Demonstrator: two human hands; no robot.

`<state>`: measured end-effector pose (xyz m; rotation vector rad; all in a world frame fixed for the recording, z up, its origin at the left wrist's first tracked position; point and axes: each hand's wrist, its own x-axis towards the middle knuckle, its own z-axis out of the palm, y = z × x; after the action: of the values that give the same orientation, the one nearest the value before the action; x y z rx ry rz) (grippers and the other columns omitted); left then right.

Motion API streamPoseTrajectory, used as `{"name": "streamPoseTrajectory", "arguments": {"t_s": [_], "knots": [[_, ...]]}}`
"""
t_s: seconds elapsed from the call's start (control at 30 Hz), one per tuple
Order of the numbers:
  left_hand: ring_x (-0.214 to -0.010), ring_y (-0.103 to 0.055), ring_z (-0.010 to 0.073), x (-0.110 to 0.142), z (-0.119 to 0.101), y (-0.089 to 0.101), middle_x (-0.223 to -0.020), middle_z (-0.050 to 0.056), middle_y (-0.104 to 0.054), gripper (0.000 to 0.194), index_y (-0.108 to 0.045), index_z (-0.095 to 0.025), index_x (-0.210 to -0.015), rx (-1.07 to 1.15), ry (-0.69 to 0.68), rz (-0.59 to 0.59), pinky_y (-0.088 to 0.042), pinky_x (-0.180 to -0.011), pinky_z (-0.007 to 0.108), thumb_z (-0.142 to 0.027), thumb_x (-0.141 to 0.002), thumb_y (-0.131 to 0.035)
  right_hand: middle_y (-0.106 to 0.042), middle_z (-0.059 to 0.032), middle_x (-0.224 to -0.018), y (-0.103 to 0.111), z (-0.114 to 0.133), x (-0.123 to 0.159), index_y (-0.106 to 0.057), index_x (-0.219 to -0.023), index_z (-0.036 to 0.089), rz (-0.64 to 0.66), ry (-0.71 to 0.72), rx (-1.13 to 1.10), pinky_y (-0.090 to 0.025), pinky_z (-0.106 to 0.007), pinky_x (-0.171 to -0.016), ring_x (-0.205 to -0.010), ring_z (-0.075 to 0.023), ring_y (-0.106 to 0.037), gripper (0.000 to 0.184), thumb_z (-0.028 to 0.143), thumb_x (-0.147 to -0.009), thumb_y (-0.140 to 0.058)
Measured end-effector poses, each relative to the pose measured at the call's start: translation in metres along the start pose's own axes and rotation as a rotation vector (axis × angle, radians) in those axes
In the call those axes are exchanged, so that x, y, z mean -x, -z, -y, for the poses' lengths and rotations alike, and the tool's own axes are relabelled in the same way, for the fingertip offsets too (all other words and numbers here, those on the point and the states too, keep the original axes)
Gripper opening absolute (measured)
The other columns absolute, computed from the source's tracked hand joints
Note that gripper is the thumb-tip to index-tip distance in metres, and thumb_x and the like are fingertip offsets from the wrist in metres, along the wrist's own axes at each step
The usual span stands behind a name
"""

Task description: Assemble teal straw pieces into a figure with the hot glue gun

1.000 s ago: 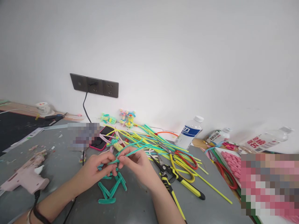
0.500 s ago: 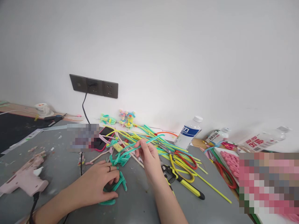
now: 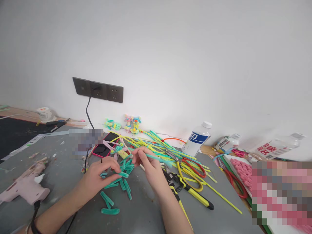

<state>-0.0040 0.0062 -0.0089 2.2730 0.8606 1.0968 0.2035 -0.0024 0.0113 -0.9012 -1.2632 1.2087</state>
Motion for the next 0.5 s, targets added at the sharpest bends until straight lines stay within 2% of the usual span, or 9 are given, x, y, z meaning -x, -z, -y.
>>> {"name": "streamPoseTrajectory", "arguments": {"t_s": [0.13, 0.23, 0.37, 0.5], "knots": [[-0.069, -0.06, 0.0142, -0.001, -0.001, 0.002, -0.072, -0.001, -0.061, 0.015, -0.061, -0.019, -0.074, -0.042, -0.039, -0.12, -0.043, -0.062, 0.022, -0.01, -0.084, -0.069, -0.062, -0.002, -0.072, -0.006, 0.003, 0.003, -0.069, -0.09, 0.02, 0.111, -0.008, 0.165, -0.042, -0.028, -0.062, -0.066, -0.0164, -0.054, 0.034, 0.049, -0.098, -0.052], [-0.065, -0.058, 0.013, -0.001, -0.003, 0.003, -0.069, -0.002, -0.057, 0.017, -0.061, -0.019, -0.072, -0.047, -0.041, -0.151, -0.043, -0.06, 0.021, -0.009, -0.083, -0.068, -0.062, -0.0019, -0.08, -0.01, 0.006, 0.007, -0.069, -0.089, 0.021, 0.195, -0.038, 0.245, -0.043, -0.028, -0.066, -0.072, -0.0164, -0.055, 0.024, 0.044, -0.093, -0.061], [-0.063, -0.057, 0.0122, -0.002, -0.004, 0.003, -0.069, -0.002, -0.057, 0.014, -0.063, -0.019, -0.073, 0.017, -0.036, -0.172, -0.043, -0.058, 0.02, -0.01, -0.083, -0.067, -0.059, -0.0001, -0.081, -0.015, 0.009, 0.009, -0.065, -0.081, 0.021, 0.209, -0.094, 0.226, -0.042, -0.026, -0.066, -0.073, -0.0157, -0.052, 0.02, 0.039, -0.083, -0.074], [-0.063, -0.057, 0.0132, -0.002, -0.004, 0.003, -0.073, -0.001, -0.064, 0.004, -0.069, -0.021, -0.082, 0.139, 0.128, -0.124, -0.045, -0.059, 0.021, -0.017, -0.081, -0.071, -0.061, -0.0005, -0.08, -0.014, 0.008, 0.007, -0.065, -0.078, 0.021, 0.191, -0.091, 0.2, -0.043, -0.027, -0.07, -0.076, -0.0165, -0.054, 0.019, 0.036, -0.083, -0.074]]}}
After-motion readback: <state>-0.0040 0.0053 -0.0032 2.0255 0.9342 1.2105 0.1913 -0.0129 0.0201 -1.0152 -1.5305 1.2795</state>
